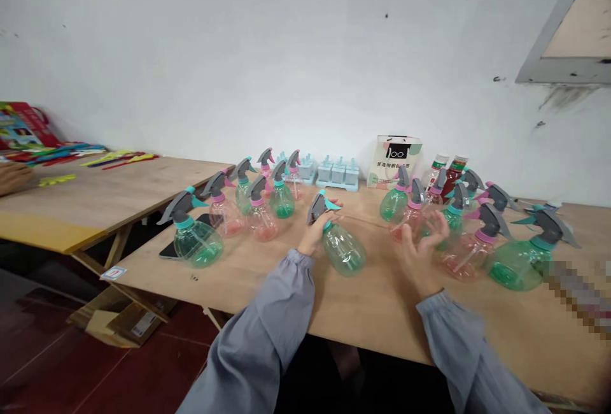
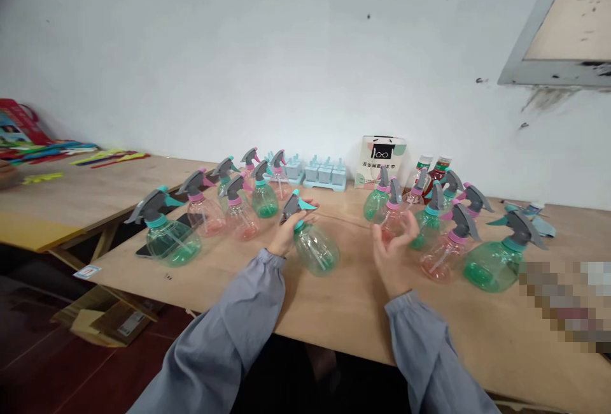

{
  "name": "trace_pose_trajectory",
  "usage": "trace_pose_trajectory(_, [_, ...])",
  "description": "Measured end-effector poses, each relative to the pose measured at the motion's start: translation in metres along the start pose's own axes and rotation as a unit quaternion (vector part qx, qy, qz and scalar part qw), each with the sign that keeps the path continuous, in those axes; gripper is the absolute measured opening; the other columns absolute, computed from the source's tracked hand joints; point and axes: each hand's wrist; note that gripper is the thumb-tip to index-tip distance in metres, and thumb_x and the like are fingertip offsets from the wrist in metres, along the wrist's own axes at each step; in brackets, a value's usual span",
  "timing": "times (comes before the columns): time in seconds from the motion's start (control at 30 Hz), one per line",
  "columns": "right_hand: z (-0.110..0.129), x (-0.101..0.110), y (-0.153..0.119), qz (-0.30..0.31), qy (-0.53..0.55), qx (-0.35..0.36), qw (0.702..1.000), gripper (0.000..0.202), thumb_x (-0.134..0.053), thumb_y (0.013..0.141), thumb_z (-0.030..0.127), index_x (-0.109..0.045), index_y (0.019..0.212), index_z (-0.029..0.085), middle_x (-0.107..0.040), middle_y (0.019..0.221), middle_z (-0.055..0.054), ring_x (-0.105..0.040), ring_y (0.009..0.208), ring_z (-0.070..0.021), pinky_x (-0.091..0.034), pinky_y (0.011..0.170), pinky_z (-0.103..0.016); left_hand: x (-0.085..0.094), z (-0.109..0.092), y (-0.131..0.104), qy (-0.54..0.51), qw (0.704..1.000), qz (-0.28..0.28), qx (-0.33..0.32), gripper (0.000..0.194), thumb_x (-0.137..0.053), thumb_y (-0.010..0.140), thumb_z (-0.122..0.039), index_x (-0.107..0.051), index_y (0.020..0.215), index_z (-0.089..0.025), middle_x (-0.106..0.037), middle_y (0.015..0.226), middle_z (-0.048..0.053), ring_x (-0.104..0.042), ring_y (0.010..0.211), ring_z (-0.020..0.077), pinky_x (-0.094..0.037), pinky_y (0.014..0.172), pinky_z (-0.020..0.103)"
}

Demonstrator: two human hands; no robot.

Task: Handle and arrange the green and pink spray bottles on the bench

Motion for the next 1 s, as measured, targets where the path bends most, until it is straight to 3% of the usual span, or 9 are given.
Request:
trace_pose_trajectory(0.1, [-0.029,0.010,0.022,-0.052,-0.084,0.001,0.995,0.077,-0.064,0.088,0.049,-0.022,0.146,0.020,-0.034,0.146,-0.019,-0.037,0.140,-0.0327,-0.033,0.114,-0.063,0.005,-0.012,-0.001,-0.049,0.997,0.041,0.045,0.035,-0.073,0.064,-0.027,-0.069,0.098,-0.017,-0.075,0.109,0.011,-0.060,0.128,0.0326,-0.047,0.108,0.047])
trace_pose_trajectory(0.23, [-0.049,0.008,0.029,-0.066,-0.095,0.020,0.993,0.073,-0.066,0.086,0.048,-0.028,0.141,0.019,-0.039,0.140,-0.019,-0.041,0.135,-0.0327,-0.033,0.113,-0.062,0.006,-0.013,-0.002,-0.073,0.993,0.062,0.065,0.040,-0.066,0.056,-0.020,-0.070,0.096,-0.016,-0.077,0.108,0.011,-0.059,0.130,0.0339,-0.045,0.110,0.044])
trace_pose_trajectory(0.4, [-0.055,0.002,0.026,-0.024,-0.070,-0.008,0.997,0.071,-0.065,0.083,0.052,-0.035,0.137,0.017,-0.045,0.134,-0.018,-0.046,0.129,-0.0325,-0.037,0.111,-0.059,0.010,-0.010,0.001,-0.078,0.993,0.042,0.073,0.046,-0.057,0.056,-0.021,-0.070,0.100,-0.016,-0.078,0.105,0.010,-0.060,0.130,0.0335,-0.045,0.110,0.045])
trace_pose_trajectory(0.57, [-0.064,-0.002,0.022,-0.028,-0.036,-0.066,0.997,0.064,-0.066,0.083,0.051,-0.043,0.131,0.016,-0.051,0.130,-0.017,-0.051,0.124,-0.0299,-0.039,0.110,-0.055,0.013,-0.014,0.003,-0.087,0.992,0.047,0.079,0.040,-0.058,0.056,-0.020,-0.071,0.093,-0.015,-0.078,0.101,0.011,-0.062,0.126,0.0345,-0.045,0.111,0.047])
trace_pose_trajectory(0.73, [-0.070,-0.007,0.018,-0.006,0.019,-0.085,0.996,0.068,-0.070,0.080,0.049,-0.042,0.131,0.014,-0.052,0.129,-0.018,-0.055,0.122,-0.0287,-0.044,0.106,-0.051,0.013,-0.014,0.003,-0.093,0.991,0.045,0.085,0.027,-0.064,0.061,-0.023,-0.071,0.086,-0.013,-0.078,0.096,0.013,-0.063,0.125,0.0358,-0.044,0.113,0.049])
trace_pose_trajectory(1.0, [-0.080,-0.014,0.013,0.015,0.014,-0.100,0.995,0.076,-0.072,0.076,0.055,-0.039,0.132,0.014,-0.048,0.135,-0.019,-0.050,0.128,-0.0304,-0.039,0.112,-0.055,0.014,-0.016,0.005,-0.114,0.989,0.021,0.091,0.029,-0.069,0.068,-0.034,-0.073,0.088,-0.013,-0.078,0.089,0.012,-0.068,0.116,0.0333,-0.047,0.110,0.047])
Point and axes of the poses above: each hand's wrist, its own y-axis towards the middle knuckle, its own x-axis out of the back of the hand, z = x × y
